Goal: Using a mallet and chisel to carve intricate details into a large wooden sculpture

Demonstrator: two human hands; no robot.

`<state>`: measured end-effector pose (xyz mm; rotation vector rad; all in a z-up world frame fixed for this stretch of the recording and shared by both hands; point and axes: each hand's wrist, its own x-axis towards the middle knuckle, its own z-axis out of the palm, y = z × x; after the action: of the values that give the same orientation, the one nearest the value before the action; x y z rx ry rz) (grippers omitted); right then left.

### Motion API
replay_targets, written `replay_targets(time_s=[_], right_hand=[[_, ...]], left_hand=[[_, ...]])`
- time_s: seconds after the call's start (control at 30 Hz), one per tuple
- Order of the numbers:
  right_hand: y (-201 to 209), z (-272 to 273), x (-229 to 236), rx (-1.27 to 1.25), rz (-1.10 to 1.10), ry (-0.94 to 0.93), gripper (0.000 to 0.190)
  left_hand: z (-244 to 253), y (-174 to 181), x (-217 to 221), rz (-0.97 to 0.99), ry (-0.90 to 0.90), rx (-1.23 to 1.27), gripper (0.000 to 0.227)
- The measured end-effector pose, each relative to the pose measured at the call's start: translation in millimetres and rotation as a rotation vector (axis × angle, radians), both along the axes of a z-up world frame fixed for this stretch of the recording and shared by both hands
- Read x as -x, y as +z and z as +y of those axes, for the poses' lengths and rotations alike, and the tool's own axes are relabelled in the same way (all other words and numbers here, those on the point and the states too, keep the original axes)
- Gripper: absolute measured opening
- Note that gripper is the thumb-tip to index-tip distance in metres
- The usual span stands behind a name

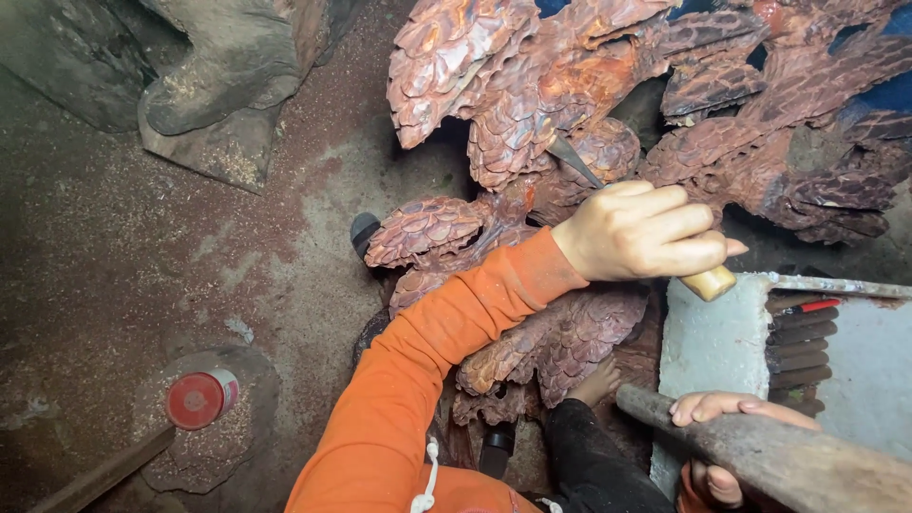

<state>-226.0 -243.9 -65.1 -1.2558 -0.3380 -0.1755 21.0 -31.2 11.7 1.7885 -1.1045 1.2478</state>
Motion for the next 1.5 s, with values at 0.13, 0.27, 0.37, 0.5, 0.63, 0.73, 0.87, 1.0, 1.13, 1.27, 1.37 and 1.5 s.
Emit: replay_targets(time_s=[0.13, 0.27, 0.37, 0.5, 0.63, 0.73, 0.87, 1.0, 1.13, 1.27, 1.37, 1.5], right_hand=[[-7.2, 19.4, 6.1, 0.005, 0.043, -0.272, 0.066], [4.7, 25.3, 5.4, -0.004, 0.087, -0.302, 0.066], [-12.2, 15.5, 4.0, -0.019, 0.049, -0.264, 0.067], [-18.2, 12.4, 2.1, -0.024, 0.037, -0.245, 0.067], [-16.7, 12.8, 3.3, -0.046, 0.073, -0.222, 0.070], [-14.1, 9.3, 2.1, 0.010, 0.065, -0.229, 0.069], [0.3, 23.2, -2.8, 0.001, 0.075, -0.263, 0.066], [-12.7, 1.8, -1.7, 0.027, 0.067, -0.258, 0.070], [5.2, 19.4, -15.6, 0.678, 0.118, -0.295, 0.092], [10.9, 34.6, -12.4, 1.085, 0.290, -0.618, 0.082], [12.7, 21.8, 0.9, 0.136, 0.367, -0.262, 0.055], [8.0, 41.0, -21.8, 1.108, 0.188, -0.483, 0.038]], left_hand=[[-0.9, 1.2, 2.0, 0.023, -0.001, 0.035, 0.017], [0.0, 4.1, 1.2, 0.025, 0.004, 0.052, 0.020], [-1.0, -2.4, 1.4, 0.023, 0.007, 0.031, 0.014], [2.0, 1.7, 1.3, 0.025, -0.002, 0.045, 0.017], [1.0, -1.1, -0.2, 0.016, 0.001, 0.036, 0.018], [2.9, 1.3, -0.4, 0.019, -0.011, 0.033, 0.018], [4.5, -6.7, -0.2, 0.028, -0.032, 0.001, 0.009], [9.2, 0.6, -1.3, 0.015, -0.017, 0.009, 0.017], [16.3, 8.6, -1.0, 0.054, -0.069, 0.082, 0.019], [16.9, 12.7, -1.4, 0.090, -0.098, 0.115, 0.019], [15.7, 9.3, 0.4, 0.113, -0.112, 0.112, 0.019], [18.3, 12.1, -0.2, 0.097, -0.110, 0.128, 0.021]])
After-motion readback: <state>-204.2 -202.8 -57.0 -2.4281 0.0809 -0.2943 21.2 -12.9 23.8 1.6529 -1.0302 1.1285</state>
